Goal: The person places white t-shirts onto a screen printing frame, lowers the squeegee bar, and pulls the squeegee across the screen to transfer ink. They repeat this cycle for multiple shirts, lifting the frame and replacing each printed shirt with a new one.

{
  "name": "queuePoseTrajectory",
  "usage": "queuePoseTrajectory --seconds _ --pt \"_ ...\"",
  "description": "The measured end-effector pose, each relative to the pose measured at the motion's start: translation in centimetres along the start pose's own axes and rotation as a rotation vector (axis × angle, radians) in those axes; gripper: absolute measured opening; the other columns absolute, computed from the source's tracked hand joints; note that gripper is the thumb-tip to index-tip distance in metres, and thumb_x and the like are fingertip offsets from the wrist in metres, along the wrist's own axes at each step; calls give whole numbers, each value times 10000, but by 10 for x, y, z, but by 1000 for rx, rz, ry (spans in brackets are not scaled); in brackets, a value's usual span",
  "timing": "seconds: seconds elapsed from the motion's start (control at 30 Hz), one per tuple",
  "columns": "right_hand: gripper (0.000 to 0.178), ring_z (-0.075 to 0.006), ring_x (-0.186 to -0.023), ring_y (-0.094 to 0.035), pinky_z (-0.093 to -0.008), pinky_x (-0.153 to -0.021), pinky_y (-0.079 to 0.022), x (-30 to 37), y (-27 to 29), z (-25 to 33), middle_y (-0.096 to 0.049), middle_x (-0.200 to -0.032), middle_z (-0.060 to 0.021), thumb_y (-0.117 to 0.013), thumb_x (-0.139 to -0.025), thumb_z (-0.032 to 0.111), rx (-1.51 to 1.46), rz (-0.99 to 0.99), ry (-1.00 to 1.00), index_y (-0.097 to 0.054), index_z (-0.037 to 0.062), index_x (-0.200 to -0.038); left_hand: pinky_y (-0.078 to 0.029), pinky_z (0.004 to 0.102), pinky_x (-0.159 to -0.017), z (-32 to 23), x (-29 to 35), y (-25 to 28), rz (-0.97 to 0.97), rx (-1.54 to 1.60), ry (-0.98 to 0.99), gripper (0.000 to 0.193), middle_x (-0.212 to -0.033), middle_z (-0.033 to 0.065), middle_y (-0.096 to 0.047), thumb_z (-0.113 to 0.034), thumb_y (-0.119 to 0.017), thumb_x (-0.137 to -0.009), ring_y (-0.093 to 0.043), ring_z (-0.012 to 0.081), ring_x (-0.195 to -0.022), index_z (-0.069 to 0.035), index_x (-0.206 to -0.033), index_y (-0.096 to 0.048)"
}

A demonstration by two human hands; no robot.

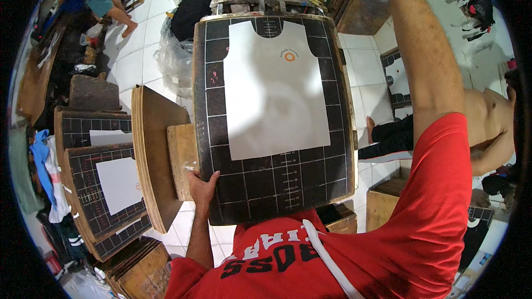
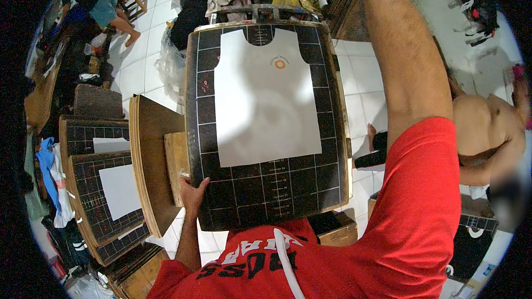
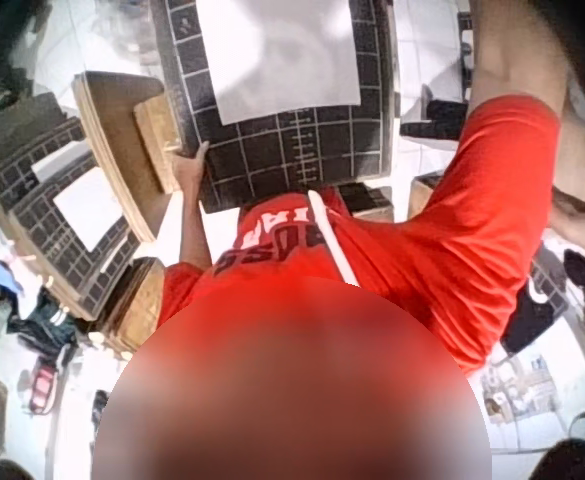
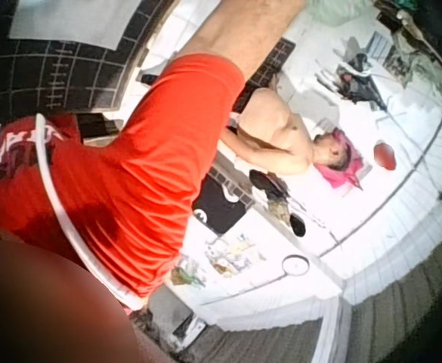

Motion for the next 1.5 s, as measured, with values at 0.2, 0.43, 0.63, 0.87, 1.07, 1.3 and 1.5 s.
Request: queuePoseTrajectory --seconds 0.2,0.43,0.63,0.87,1.07,1.3,1.5 --pt "508 -405 -916 -725 -481 -819 -555 38 -2 5 -741 -922 -242 -652 -857 538 18 15 -29 -785 52 -923 -516 458 -909 -16 -14 -2 37 -226 17 904 -1102 270 -659 -655 -858 -713 -648 416 -1060 73 -1183 -603" --pt "375 -342 -710 -656 -467 -660 -545 182 -64 -22 -629 -736 -134 -759 -852 424 -48 -266 249 -653 84 -737 -432 501 -1093 -223 -92 28 339 1093 -361 803 -1504 184 -513 -605 -553 -1019 -554 314 -1319 -14 -1541 -400" --pt "398 -280 -855 -625 -449 -790 -427 357 -128 -36 -647 -941 -95 -664 -962 494 5 220 173 -669 97 -984 -596 467 -808 -227 -124 -29 217 1268 314 673 -1233 171 -659 -608 -394 -1074 -683 329 -1047 -23 -1390 -494" --pt "259 -295 -973 -641 -447 -853 -419 376 -185 -71 -665 -983 -83 -745 -825 99 -56 422 225 -656 100 -1068 -549 510 -890 -152 -142 -59 273 170 92 616 -1216 177 -675 -601 -568 -997 -708 329 -1028 -20 -1181 -652" --pt "295 -316 -969 -645 -448 -861 -415 359 -180 -71 -666 -979 -97 -704 -780 -1 -131 522 160 -656 98 -1053 -211 600 -1222 -166 -110 -69 -227 -327 -811 778 -1558 175 -435 -391 -840 -809 -319 397 -1496 -91 -1452 -520" --pt "248 -324 -955 -656 -454 -859 -399 336 -205 -87 -698 -948 -95 -698 -797 -5 -160 401 204 -646 96 -1018 -123 641 -1244 -155 -119 -83 -198 -324 -806 867 -1625 164 -346 -343 -816 -765 -229 394 -1548 -125 -1513 -435" --pt "291 -351 -1023 -672 -474 -864 -428 251 -272 -118 -723 -1029 -127 -749 -814 70 -100 445 163 -676 83 -1096 -115 652 -1240 -151 -121 -86 -208 -310 -808 888 -1632 160 -344 -303 -806 -724 -239 404 -1544 -119 -1505 -427"
Point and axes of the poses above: each hand's wrist, its own x-axis away from the middle knuckle, its own y-axis out of the back of the hand, z = x × y, the point moved 1 cm from there along -x, towards the middle knuckle
